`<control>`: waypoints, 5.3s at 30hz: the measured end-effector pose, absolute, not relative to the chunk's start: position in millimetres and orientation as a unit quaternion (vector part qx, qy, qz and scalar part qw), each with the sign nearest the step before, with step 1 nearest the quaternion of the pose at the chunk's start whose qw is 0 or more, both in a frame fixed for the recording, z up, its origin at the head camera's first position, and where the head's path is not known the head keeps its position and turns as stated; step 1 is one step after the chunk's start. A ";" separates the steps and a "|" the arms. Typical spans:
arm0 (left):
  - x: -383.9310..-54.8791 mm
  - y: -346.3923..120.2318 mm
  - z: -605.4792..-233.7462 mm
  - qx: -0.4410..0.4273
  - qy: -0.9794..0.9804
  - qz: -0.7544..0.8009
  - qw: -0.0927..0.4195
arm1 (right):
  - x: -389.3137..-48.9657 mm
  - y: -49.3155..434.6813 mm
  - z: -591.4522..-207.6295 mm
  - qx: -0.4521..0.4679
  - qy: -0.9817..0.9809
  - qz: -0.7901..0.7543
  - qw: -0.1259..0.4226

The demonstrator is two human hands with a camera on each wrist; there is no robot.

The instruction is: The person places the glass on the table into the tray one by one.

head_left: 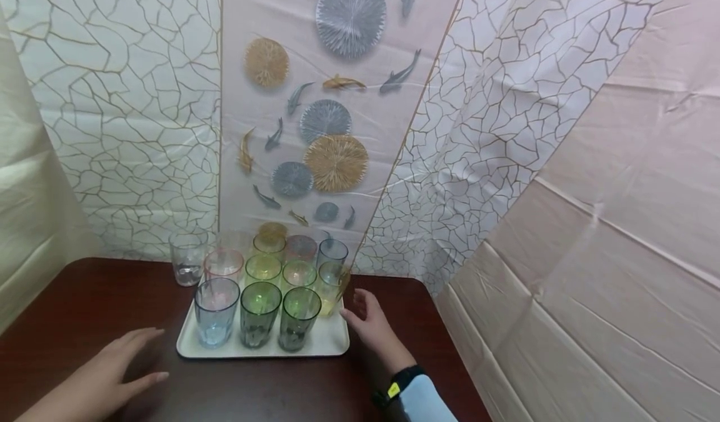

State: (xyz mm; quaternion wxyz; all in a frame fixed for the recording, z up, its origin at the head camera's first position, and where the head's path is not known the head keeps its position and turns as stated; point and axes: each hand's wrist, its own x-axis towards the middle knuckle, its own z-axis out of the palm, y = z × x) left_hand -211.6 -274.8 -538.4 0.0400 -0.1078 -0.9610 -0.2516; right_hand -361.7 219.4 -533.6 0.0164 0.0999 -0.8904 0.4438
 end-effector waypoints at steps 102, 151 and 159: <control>-198.8 -174.8 -497.8 -0.286 -0.799 -0.509 0.146 | -243.8 178.9 -515.6 0.373 -0.792 0.481 0.046; -225.0 -270.0 -541.1 -0.044 -0.971 -0.236 0.023 | -324.0 226.2 -520.6 0.240 -0.826 0.507 0.056; -229.6 -276.3 -550.3 -0.042 -0.973 -0.227 0.022 | -346.3 219.9 -520.9 0.246 -0.814 0.524 0.043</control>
